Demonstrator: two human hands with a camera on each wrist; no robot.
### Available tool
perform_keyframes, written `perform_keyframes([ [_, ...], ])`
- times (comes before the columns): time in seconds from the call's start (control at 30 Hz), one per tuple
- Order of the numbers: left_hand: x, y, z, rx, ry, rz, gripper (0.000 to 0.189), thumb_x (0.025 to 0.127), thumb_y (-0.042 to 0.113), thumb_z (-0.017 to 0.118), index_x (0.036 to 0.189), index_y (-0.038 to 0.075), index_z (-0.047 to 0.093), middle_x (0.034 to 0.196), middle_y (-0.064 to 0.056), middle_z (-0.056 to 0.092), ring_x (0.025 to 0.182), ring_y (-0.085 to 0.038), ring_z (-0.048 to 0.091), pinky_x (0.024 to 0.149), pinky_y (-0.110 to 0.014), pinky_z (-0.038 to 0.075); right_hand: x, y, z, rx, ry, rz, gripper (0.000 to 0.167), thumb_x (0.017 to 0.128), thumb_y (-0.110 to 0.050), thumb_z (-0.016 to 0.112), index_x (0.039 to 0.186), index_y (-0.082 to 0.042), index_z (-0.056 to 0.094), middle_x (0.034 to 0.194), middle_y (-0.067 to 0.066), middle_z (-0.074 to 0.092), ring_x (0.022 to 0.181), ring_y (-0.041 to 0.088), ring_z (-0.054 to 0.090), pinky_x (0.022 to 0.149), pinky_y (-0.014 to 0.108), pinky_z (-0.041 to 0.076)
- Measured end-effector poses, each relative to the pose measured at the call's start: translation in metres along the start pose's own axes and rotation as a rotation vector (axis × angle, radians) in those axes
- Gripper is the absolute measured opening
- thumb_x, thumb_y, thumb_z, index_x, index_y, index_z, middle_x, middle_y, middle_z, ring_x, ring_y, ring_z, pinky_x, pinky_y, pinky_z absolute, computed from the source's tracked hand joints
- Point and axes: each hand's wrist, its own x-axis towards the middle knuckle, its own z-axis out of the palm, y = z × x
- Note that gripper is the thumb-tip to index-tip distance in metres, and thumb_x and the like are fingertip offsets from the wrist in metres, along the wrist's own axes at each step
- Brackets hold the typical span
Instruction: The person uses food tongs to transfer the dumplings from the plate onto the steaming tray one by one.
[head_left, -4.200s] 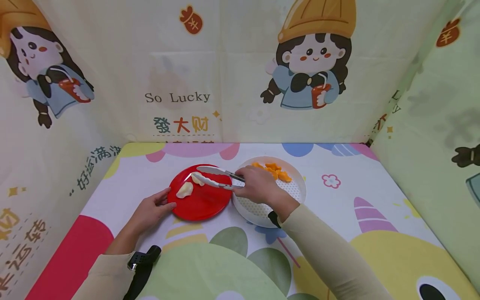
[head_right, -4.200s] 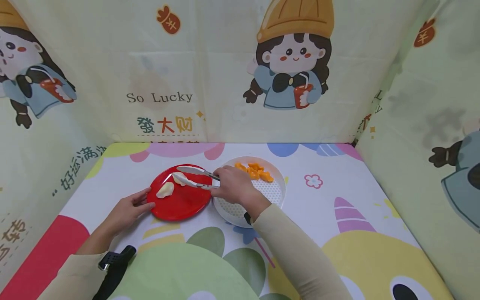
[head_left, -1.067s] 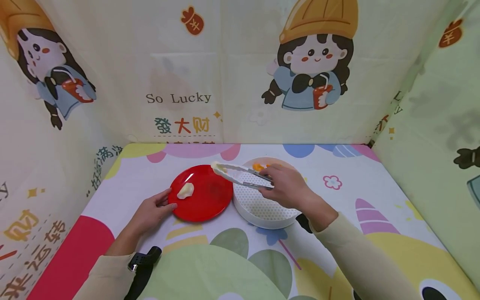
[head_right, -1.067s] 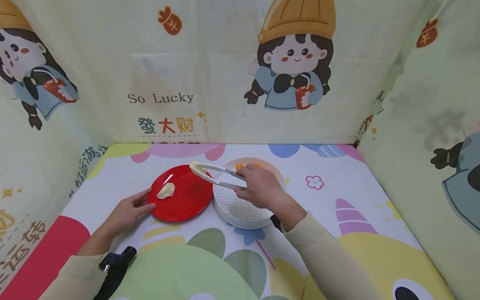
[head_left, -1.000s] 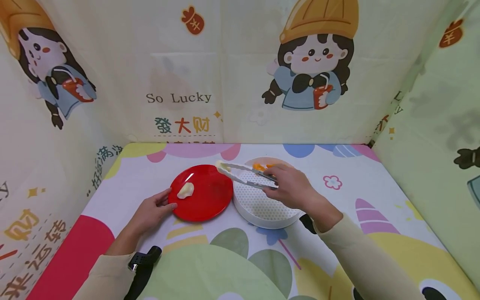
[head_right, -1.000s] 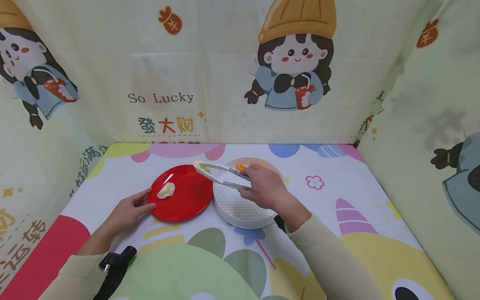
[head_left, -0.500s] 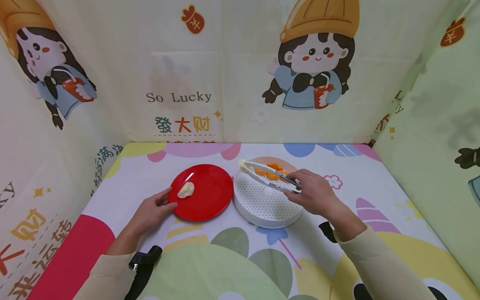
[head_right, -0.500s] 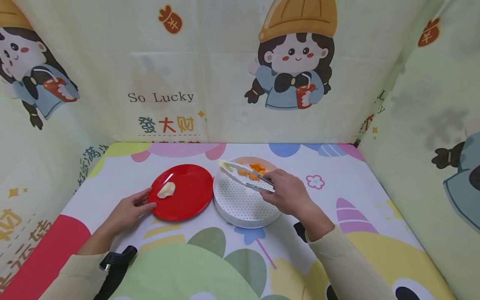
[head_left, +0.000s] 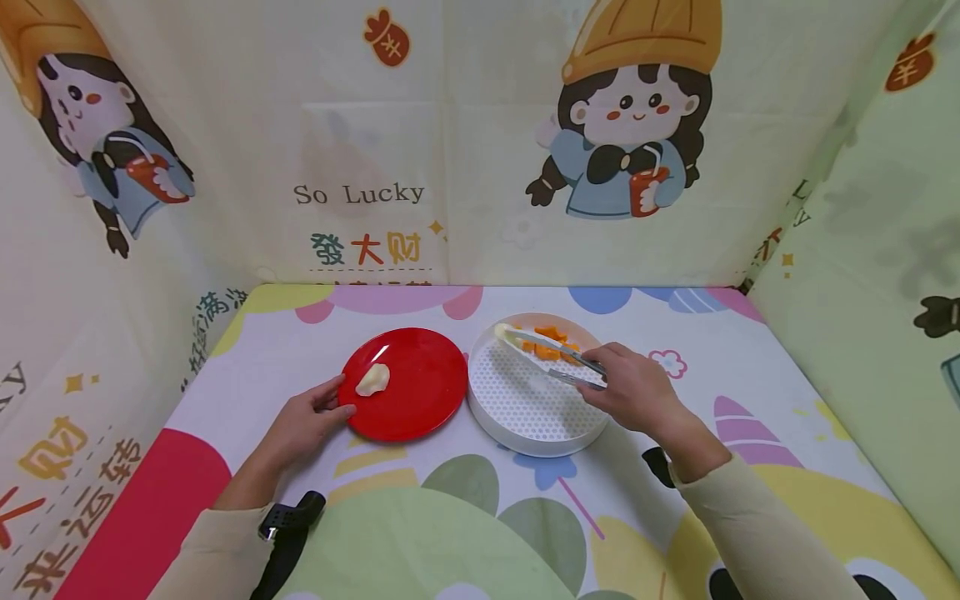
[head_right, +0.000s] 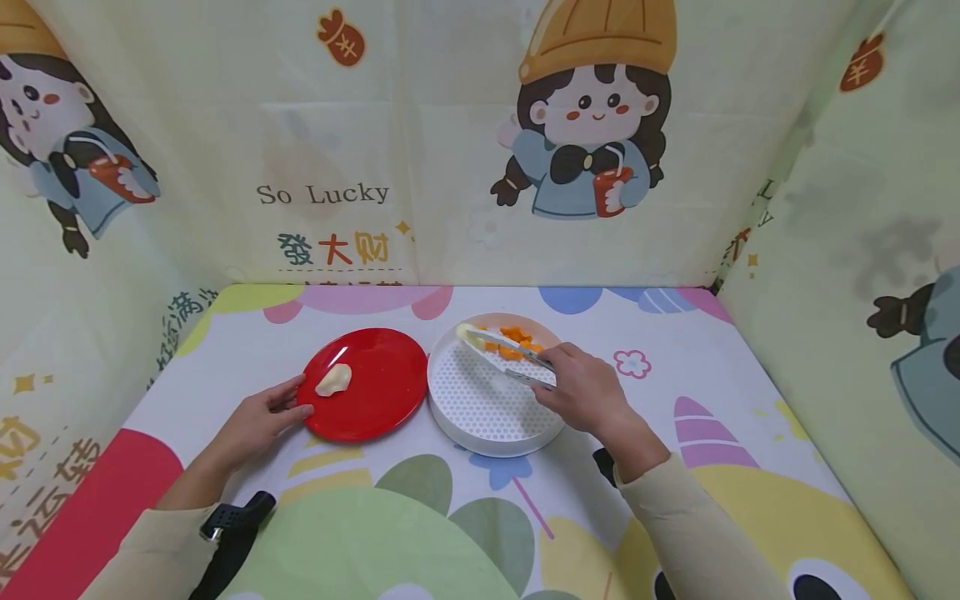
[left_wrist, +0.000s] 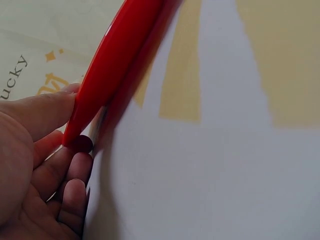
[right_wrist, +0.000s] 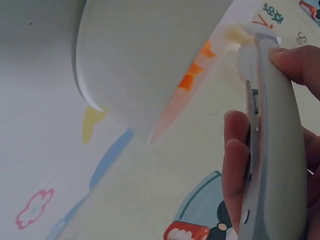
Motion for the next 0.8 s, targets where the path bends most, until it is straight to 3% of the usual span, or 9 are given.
perform_keyframes([
  [0.27, 0.002, -0.002, 0.000, 0.013, -0.001, 0.009, 0.082, 0.092, 0.035, 0.073, 0.158, 0.010, 0.030, 0.150, -0.026, 0.043, 0.134, -0.044, 0.039, 0.088, -0.043, 0.057, 0.005, -0.002, 0.007, -0.094, -0.019, 0.013, 0.041, 0.086, -0.026, 0.077, 0.118, -0.002, 0.068, 0.112, 0.017, 0.066, 0.083, 0.029, 0.067, 0.062, 0.040, 0.056],
  [0.53, 0.001, -0.002, 0.000, 0.017, -0.002, 0.012, 0.083, 0.091, 0.035, 0.073, 0.158, 0.011, 0.030, 0.149, -0.026, 0.043, 0.133, -0.044, 0.040, 0.086, -0.043, 0.057, 0.008, -0.002, 0.013, -0.104, -0.053, 0.038, 0.043, 0.086, -0.027, 0.078, 0.119, -0.002, 0.067, 0.116, 0.019, 0.065, 0.087, 0.031, 0.067, 0.068, 0.042, 0.059],
  [0.8, 0.001, -0.001, 0.000, 0.027, -0.003, 0.009, 0.084, 0.091, 0.035, 0.073, 0.158, 0.011, 0.030, 0.149, -0.026, 0.043, 0.133, -0.044, 0.039, 0.088, -0.044, 0.057, 0.010, -0.003, 0.015, -0.127, -0.074, 0.074, 0.047, 0.086, -0.030, 0.078, 0.122, -0.003, 0.067, 0.118, 0.018, 0.065, 0.087, 0.031, 0.067, 0.065, 0.041, 0.059],
])
